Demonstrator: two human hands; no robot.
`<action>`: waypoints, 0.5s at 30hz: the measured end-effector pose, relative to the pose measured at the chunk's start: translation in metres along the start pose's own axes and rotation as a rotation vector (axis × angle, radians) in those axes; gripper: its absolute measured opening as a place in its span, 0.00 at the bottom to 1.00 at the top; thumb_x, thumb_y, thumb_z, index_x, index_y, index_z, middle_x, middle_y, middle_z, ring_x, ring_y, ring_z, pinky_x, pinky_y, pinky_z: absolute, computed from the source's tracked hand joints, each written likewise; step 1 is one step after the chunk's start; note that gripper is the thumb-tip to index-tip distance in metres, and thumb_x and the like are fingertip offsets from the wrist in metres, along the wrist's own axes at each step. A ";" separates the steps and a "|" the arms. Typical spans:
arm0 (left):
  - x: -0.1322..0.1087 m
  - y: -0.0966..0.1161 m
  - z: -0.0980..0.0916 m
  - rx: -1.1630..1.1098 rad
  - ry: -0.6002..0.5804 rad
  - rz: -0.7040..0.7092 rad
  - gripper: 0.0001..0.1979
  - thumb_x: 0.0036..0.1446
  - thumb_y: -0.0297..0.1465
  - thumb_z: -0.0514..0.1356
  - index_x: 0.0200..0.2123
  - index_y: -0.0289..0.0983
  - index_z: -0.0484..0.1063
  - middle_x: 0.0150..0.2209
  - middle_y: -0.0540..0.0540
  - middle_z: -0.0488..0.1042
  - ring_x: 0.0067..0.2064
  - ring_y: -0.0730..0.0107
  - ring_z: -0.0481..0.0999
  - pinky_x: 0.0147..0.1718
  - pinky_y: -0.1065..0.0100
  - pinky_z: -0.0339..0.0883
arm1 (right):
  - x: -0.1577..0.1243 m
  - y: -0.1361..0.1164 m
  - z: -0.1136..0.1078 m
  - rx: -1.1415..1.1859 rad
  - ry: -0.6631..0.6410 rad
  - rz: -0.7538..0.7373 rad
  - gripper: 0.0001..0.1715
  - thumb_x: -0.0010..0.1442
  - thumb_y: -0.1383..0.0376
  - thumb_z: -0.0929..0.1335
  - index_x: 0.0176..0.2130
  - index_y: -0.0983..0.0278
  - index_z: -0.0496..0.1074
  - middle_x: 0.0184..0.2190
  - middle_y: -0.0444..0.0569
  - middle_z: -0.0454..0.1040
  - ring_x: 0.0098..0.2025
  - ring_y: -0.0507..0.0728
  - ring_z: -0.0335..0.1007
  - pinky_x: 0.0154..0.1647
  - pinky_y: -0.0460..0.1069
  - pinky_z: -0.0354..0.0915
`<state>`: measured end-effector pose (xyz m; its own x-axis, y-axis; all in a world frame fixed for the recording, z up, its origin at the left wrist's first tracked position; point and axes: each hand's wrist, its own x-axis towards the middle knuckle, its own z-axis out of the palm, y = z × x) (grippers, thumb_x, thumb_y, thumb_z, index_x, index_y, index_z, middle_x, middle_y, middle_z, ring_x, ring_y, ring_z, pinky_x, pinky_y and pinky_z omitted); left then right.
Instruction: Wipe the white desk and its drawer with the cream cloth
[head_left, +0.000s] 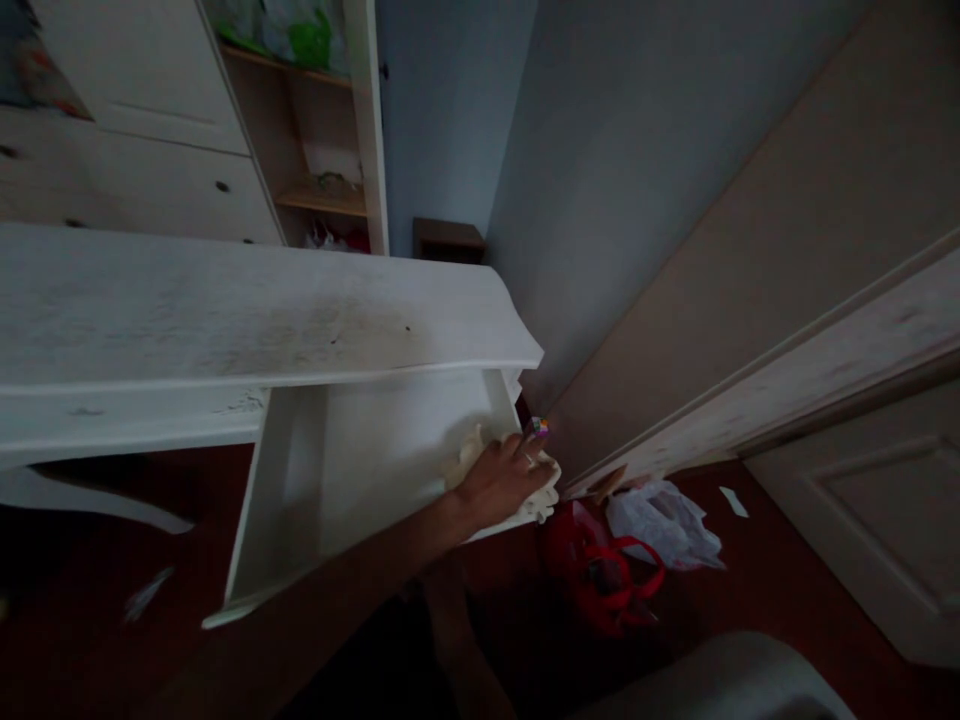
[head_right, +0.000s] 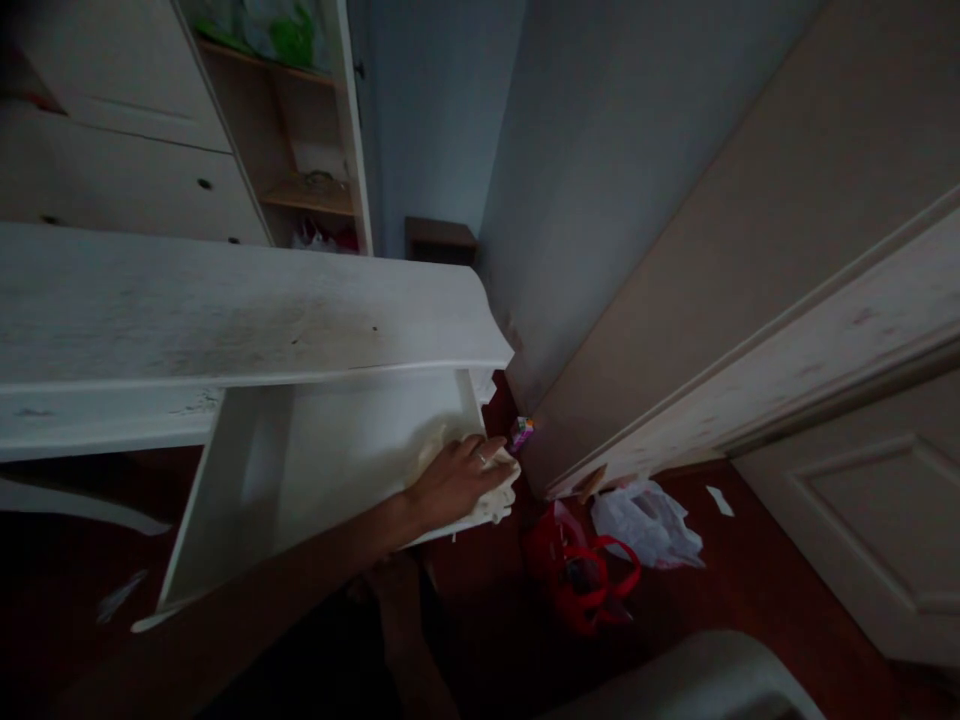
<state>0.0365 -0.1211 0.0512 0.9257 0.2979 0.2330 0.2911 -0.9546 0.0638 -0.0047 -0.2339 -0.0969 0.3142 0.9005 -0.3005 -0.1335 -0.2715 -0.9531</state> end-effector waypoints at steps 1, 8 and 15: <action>0.005 -0.005 0.002 0.017 0.001 0.008 0.24 0.61 0.24 0.53 0.59 0.47 0.64 0.64 0.44 0.61 0.55 0.55 0.66 0.43 0.60 0.69 | 0.003 0.001 0.000 0.038 -0.019 0.060 0.26 0.60 0.47 0.66 0.24 0.63 0.74 0.21 0.46 0.72 0.24 0.54 0.69 0.28 0.48 0.67; 0.034 -0.076 0.001 0.097 0.016 -0.146 0.28 0.57 0.20 0.53 0.59 0.46 0.66 0.63 0.44 0.63 0.59 0.55 0.63 0.50 0.58 0.66 | 0.014 -0.005 0.002 0.087 -0.092 0.137 0.17 0.64 0.56 0.67 0.45 0.66 0.72 0.40 0.48 0.75 0.36 0.53 0.73 0.35 0.50 0.72; 0.033 -0.105 0.013 0.091 0.028 -0.255 0.35 0.55 0.19 0.55 0.65 0.44 0.57 0.64 0.39 0.61 0.61 0.53 0.61 0.54 0.54 0.64 | 0.008 -0.016 -0.006 0.119 -0.107 0.124 0.18 0.64 0.59 0.68 0.52 0.62 0.70 0.53 0.52 0.71 0.48 0.59 0.71 0.45 0.55 0.72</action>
<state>0.0398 -0.0108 0.0400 0.8131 0.5270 0.2471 0.5356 -0.8436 0.0367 0.0054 -0.2239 -0.0843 0.1871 0.8954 -0.4041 -0.2767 -0.3466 -0.8963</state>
